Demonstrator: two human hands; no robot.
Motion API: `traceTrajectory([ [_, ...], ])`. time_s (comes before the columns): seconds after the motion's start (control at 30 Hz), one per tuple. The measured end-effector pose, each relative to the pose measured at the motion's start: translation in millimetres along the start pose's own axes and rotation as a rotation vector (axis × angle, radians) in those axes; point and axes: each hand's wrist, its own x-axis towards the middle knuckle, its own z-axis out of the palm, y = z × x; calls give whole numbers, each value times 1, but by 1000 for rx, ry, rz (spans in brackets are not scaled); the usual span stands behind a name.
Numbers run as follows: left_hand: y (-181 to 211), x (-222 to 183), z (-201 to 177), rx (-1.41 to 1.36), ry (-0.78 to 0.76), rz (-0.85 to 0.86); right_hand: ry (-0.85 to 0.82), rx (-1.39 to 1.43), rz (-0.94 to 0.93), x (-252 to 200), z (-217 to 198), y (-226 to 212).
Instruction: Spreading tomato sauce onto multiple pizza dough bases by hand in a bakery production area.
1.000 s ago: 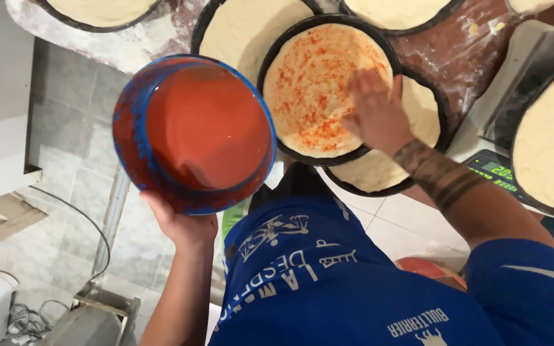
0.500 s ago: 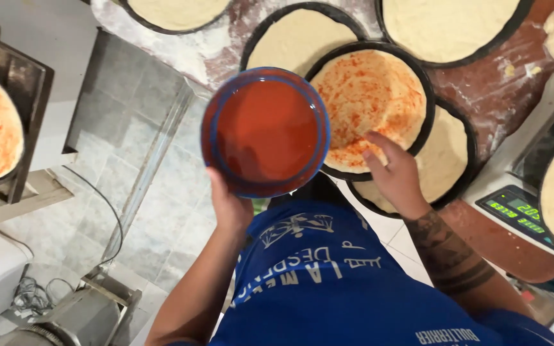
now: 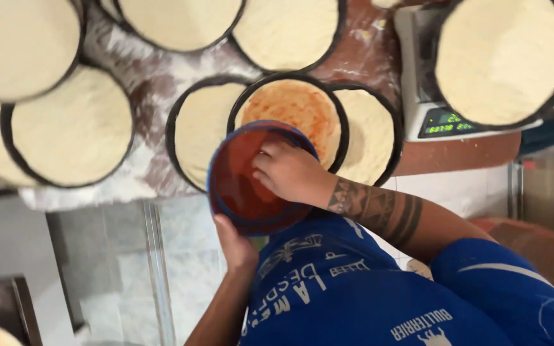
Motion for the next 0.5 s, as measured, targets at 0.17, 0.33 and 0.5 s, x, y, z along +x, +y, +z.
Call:
traceTrajectory([
  [0.17,14,6,24,61,-396,65,-115,-161,357,-21,10,35],
  [0.33,39,-20,71,93,-596,160,-228,-138,503,-39,-22,56],
  [0.5,-13,-15,84,63,-611,167,-300,-151,514,-58,-55,87],
])
